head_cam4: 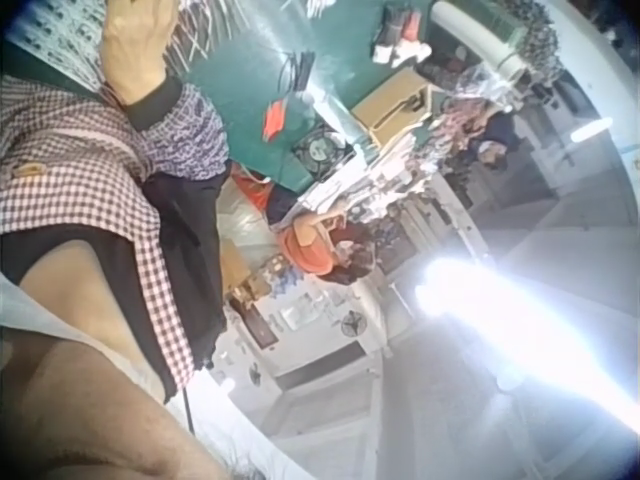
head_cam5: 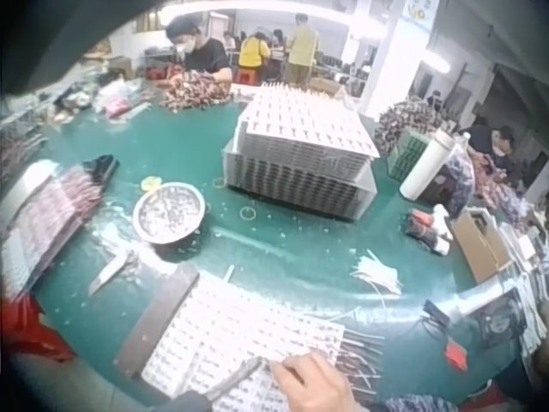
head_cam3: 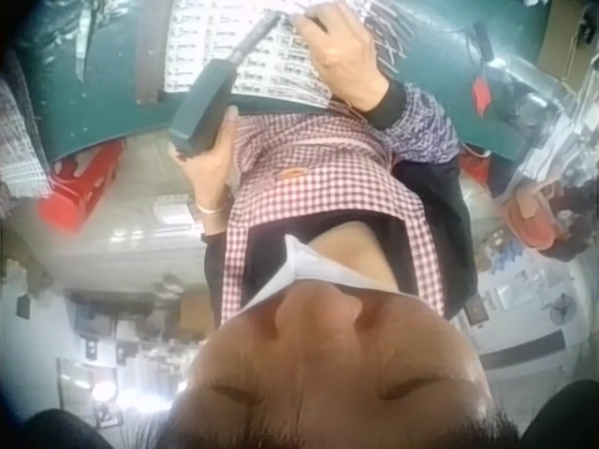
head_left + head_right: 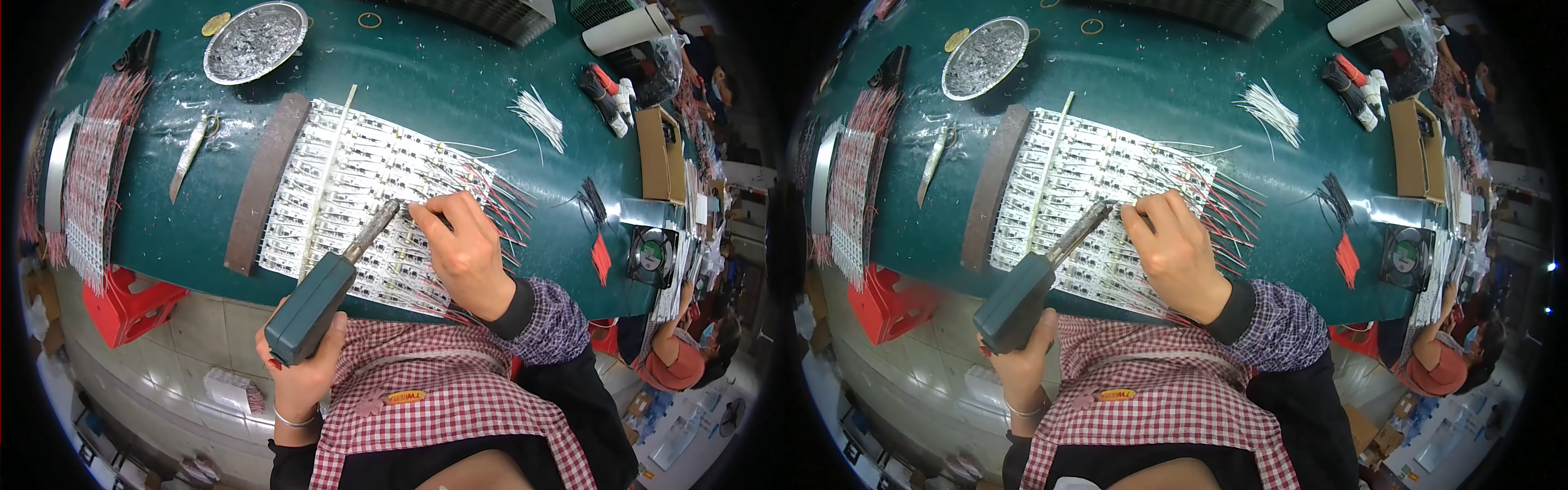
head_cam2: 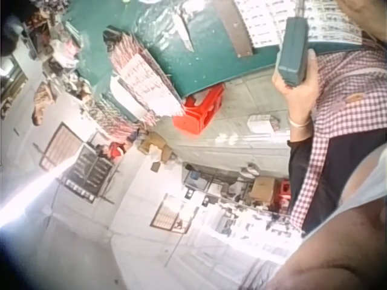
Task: The person solders wires to a panel of LED strips using a soldering iron.
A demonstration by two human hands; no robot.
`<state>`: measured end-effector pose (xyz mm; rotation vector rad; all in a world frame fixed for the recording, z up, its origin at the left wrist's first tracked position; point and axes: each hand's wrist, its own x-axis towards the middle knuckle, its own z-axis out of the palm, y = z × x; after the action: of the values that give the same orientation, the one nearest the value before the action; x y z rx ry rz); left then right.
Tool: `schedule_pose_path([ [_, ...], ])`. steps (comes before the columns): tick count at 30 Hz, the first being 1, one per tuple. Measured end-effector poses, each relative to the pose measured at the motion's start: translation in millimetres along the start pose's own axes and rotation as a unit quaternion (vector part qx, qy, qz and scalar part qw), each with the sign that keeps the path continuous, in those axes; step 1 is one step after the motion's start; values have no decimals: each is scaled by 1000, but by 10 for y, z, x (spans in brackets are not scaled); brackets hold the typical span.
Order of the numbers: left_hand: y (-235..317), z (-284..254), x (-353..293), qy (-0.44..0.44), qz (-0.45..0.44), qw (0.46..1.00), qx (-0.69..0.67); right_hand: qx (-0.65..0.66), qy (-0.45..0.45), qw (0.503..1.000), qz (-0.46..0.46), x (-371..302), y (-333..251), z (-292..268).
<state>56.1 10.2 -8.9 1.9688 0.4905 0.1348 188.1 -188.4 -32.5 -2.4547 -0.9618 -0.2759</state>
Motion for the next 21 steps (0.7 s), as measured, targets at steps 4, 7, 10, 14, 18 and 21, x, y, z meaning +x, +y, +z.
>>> schedule_pose_path([
  [4, -18, 0, -42, 21, -45, 997, -64, -4, 4, 1000, -3, 8, -8, 2],
  [7, -2, -19, -46, 30, -46, 996, -69, -1, 5, 1000, 2, 4, -20, 5],
  [10, 33, -25, -28, 30, -46, 995, -87, 0, 3, 1000, 3, 6, -17, -3],
  [14, 47, -35, -21, 31, -34, 996, -78, 1, 31, 999, 8, 30, -39, -9],
  [18, 70, -64, -50, 25, -64, 993, -96, 25, 47, 999, -3, 6, -90, -32],
  [21, 43, -67, -60, 30, -31, 996, -82, 29, 31, 999, -9, -27, -90, -18],
])
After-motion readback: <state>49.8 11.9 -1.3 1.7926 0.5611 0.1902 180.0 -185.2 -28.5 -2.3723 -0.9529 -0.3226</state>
